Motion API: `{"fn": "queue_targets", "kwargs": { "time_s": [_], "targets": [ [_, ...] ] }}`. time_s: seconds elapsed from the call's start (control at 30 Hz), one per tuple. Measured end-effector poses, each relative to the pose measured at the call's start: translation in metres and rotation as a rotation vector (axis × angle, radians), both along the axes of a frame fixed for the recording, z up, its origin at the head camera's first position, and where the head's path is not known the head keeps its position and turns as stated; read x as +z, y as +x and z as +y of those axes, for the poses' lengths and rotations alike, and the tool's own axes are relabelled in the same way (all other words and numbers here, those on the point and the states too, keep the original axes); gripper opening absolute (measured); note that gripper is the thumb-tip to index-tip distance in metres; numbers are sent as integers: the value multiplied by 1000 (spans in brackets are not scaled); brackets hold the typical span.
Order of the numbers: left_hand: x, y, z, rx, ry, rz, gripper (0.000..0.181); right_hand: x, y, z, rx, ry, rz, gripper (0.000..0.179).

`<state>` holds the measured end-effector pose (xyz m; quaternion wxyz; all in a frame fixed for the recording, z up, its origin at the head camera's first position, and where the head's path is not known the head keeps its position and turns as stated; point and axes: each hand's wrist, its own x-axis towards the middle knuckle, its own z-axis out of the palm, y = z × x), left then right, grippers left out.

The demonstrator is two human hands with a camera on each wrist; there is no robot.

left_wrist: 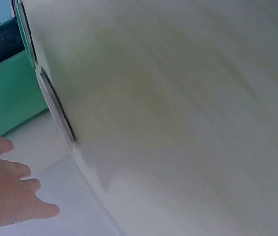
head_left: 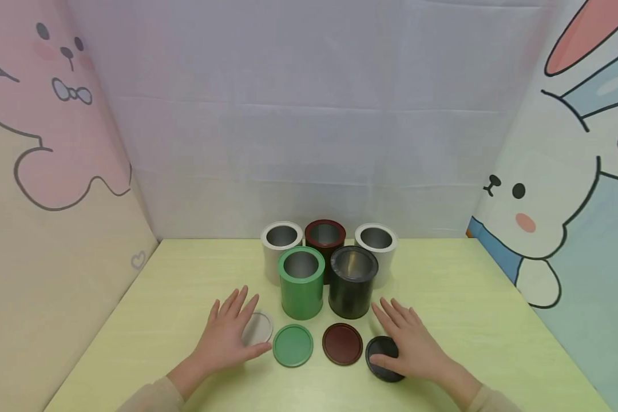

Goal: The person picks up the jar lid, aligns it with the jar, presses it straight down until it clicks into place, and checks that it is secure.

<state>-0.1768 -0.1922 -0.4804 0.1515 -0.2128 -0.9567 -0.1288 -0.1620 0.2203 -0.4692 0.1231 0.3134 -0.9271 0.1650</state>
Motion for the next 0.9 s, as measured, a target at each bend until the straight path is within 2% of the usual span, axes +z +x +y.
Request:
{"fn": "queue_targets", "kwargs": {
  "time_s": [0.27, 0.6, 0.9],
  "targets": [
    [-2, -3, -6, -36, 28, 1, 101, 0, 1, -19, 88, -60, -100, 86],
    [-9, -6, -16, -74, 163, 10, 99, 0, 0, -55, 165, -84, -94, 82],
    [-9, -7, -25, -82, 177, -6, 101, -1, -12, -91, 281, -87, -102, 83]
  ]
}}
